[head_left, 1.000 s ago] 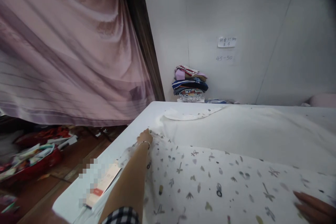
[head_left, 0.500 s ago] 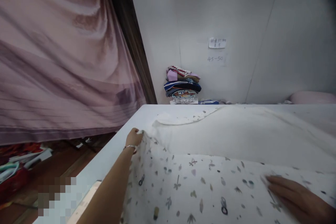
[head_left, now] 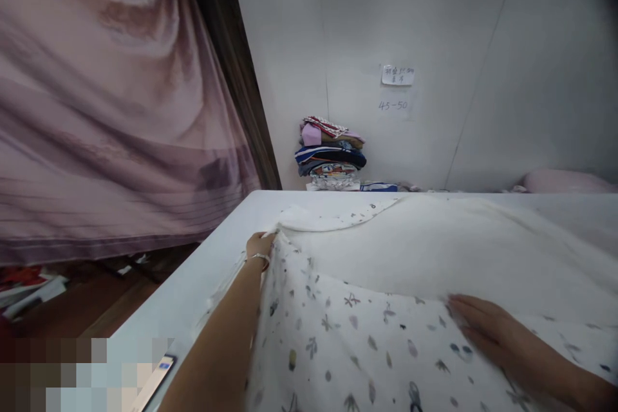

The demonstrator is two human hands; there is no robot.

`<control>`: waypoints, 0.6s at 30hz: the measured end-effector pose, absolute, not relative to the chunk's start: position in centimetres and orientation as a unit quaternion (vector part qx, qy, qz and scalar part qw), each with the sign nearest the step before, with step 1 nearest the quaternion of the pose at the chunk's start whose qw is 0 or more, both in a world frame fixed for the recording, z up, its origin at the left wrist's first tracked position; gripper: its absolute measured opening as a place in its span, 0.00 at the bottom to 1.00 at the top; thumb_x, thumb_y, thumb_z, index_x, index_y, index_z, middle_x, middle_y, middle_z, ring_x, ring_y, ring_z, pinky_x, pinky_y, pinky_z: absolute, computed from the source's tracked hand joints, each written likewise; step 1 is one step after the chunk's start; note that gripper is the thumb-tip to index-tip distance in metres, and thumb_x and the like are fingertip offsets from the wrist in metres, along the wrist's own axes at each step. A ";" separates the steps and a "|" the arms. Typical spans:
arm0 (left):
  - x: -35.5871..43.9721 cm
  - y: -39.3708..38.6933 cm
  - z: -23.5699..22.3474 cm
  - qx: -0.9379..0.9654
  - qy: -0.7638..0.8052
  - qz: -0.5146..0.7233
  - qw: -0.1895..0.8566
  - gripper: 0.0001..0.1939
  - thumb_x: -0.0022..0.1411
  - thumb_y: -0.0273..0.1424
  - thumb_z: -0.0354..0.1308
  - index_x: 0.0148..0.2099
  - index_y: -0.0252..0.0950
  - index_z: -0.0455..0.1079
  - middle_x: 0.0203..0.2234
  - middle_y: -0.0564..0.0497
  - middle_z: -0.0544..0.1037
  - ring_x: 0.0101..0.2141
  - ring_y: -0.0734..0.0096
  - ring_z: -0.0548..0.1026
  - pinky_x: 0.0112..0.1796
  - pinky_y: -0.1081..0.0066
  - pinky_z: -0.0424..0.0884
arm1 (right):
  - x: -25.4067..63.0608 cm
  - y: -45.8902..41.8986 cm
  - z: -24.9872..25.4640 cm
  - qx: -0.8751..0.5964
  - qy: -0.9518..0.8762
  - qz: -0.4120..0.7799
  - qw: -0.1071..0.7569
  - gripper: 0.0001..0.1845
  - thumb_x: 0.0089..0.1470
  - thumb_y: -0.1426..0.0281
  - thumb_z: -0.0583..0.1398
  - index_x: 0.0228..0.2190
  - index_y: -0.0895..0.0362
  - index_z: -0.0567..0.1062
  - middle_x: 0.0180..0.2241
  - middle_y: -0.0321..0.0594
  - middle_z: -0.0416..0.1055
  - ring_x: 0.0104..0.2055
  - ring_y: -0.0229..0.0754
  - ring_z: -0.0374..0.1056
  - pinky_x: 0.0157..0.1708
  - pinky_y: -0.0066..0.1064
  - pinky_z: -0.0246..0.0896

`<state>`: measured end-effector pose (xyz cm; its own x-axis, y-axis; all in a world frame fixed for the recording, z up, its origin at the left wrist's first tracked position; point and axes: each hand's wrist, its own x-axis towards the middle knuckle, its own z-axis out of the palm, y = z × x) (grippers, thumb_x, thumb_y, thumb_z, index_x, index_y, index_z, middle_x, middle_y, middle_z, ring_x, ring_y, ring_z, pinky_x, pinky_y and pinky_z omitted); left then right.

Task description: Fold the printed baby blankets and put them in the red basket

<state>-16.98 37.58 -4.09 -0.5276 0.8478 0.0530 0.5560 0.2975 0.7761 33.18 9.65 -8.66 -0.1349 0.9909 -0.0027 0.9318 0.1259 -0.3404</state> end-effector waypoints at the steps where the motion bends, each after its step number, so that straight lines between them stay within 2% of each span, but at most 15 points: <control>1: -16.8 37.7 -3.9 0.439 0.781 0.399 0.196 0.11 0.56 0.36 0.61 0.37 0.33 0.70 0.27 0.53 0.74 0.29 0.73 0.72 0.34 0.68 0.70 | 32.9 9.9 -8.2 -0.649 -0.740 0.138 0.113 0.27 0.59 0.51 0.50 0.55 0.48 0.68 0.58 0.39 0.61 0.58 0.51 0.58 0.56 0.43 0.58; 5: -16.3 38.9 -2.8 0.397 0.774 0.458 0.185 0.13 0.54 0.33 0.61 0.41 0.34 0.70 0.25 0.55 0.73 0.28 0.72 0.71 0.30 0.72 0.67 | 31.2 11.0 -6.5 -0.655 -0.726 0.170 0.122 0.24 0.59 0.53 0.50 0.51 0.50 0.71 0.51 0.43 0.67 0.51 0.50 0.64 0.51 0.40 0.61; 8: -15.9 40.0 -2.0 0.380 0.774 0.478 0.167 0.14 0.58 0.35 0.58 0.44 0.34 0.68 0.29 0.54 0.73 0.30 0.73 0.71 0.31 0.73 0.67 | 30.5 11.6 -6.2 -0.663 -0.709 0.206 0.123 0.19 0.58 0.57 0.50 0.37 0.52 0.76 0.40 0.44 0.71 0.42 0.48 0.66 0.43 0.37 0.63; 10: -15.7 40.6 -1.8 0.384 0.777 0.471 0.166 0.13 0.59 0.35 0.58 0.44 0.33 0.68 0.31 0.53 0.73 0.31 0.73 0.71 0.33 0.70 0.69 | 30.7 11.6 -6.3 -0.667 -0.696 0.230 0.132 0.17 0.57 0.59 0.49 0.30 0.53 0.73 0.35 0.43 0.70 0.39 0.47 0.66 0.39 0.35 0.63; 14: -15.5 41.4 -2.1 0.421 0.782 0.420 0.187 0.13 0.58 0.38 0.59 0.39 0.32 0.70 0.30 0.52 0.73 0.31 0.71 0.72 0.35 0.66 0.71 | 32.6 11.7 -6.7 -0.695 -0.648 0.267 0.160 0.13 0.57 0.59 0.49 0.32 0.52 0.68 0.34 0.40 0.71 0.36 0.46 0.67 0.36 0.34 0.62; 18: -15.5 42.5 -2.5 0.452 0.787 0.381 0.178 0.15 0.61 0.40 0.57 0.40 0.32 0.70 0.31 0.52 0.74 0.31 0.71 0.73 0.35 0.66 0.71 | 34.9 13.7 -6.4 -0.725 -0.625 0.242 0.162 0.14 0.57 0.56 0.49 0.31 0.51 0.66 0.30 0.40 0.72 0.31 0.46 0.67 0.31 0.34 0.62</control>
<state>-15.48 42.46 -2.48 -0.5281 0.8467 0.0641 0.5757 0.3015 0.7601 34.93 13.69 -6.44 0.1022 0.9837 -0.1480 0.8273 -0.1666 -0.5365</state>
